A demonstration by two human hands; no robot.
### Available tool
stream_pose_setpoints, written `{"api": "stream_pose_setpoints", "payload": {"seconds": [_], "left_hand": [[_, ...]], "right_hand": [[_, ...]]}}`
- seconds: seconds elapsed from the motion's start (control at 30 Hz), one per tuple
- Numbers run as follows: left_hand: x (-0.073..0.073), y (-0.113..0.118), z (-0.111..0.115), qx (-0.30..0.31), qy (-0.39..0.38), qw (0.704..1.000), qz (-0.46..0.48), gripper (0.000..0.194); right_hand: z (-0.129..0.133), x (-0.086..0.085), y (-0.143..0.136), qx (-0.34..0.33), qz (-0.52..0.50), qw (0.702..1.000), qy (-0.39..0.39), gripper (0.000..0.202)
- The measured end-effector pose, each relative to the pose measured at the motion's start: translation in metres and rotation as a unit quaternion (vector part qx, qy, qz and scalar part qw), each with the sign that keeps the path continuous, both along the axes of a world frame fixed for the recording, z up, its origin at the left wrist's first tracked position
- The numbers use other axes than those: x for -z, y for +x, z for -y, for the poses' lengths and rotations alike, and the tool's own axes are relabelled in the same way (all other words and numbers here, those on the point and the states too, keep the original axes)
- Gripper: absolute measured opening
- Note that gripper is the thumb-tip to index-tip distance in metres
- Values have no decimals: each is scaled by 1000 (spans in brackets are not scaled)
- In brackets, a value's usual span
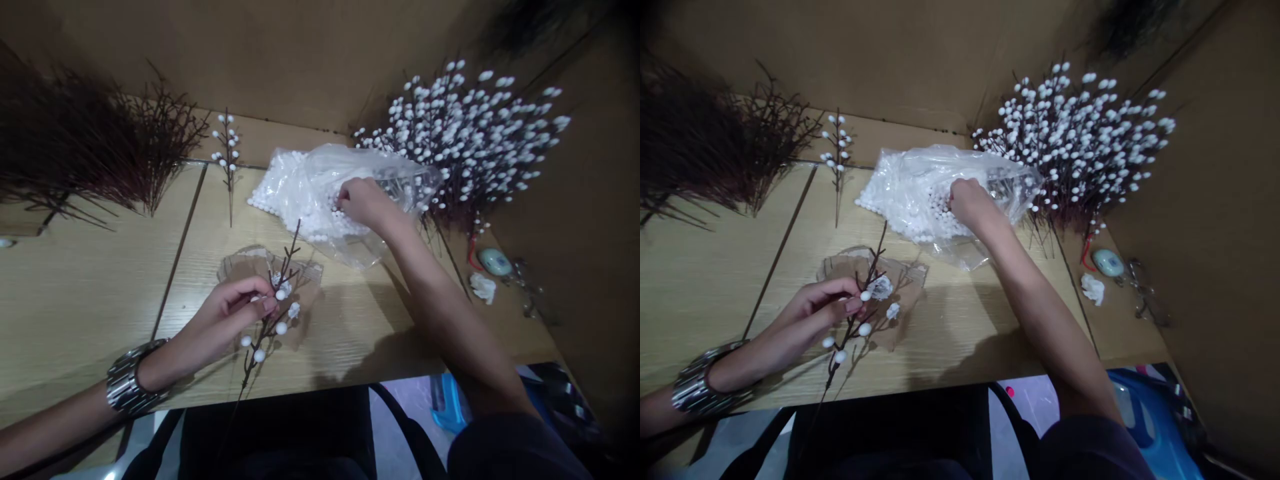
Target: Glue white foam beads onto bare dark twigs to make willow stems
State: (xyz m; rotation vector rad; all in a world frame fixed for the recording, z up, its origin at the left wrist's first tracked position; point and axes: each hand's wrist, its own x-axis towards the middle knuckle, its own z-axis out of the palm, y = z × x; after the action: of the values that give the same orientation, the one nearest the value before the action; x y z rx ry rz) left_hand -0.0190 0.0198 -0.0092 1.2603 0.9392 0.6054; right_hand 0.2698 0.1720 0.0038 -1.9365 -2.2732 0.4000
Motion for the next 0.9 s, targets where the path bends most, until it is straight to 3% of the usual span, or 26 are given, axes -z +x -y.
{"api": "stream_pose_setpoints", "payload": {"seconds": [0.13, 0.23, 0.37, 0.43, 0.5, 0.6, 0.73, 0.9], "left_hand": [[-4, 3, -1, -14, -26, 999, 21, 19], [-4, 3, -2, -21, -38, 999, 26, 19], [-1, 2, -2, -9, -58, 998, 14, 24], [-1, 2, -1, -15, -76, 997, 13, 27], [-1, 3, 0, -34, -84, 996, 17, 26], [-2, 4, -1, -49, -78, 995, 33, 20], [-2, 5, -2, -37, -72, 996, 39, 15], [0, 5, -1, -49, -72, 996, 31, 16]], "right_hand": [[1, 2, 3, -11, 1, 1000, 14, 12], [12, -9, 6, -18, -13, 997, 70, 15], [68, -39, 3, -54, -104, 974, 193, 15], [103, -47, -5, -107, -189, 963, 159, 18], [129, -44, -17, -175, -269, 946, 48, 26], [141, -21, -35, -283, -299, 910, -53, 28], [130, 6, -46, -323, -289, 900, -43, 22], [128, 11, -44, -332, -279, 901, -23, 22]]}}
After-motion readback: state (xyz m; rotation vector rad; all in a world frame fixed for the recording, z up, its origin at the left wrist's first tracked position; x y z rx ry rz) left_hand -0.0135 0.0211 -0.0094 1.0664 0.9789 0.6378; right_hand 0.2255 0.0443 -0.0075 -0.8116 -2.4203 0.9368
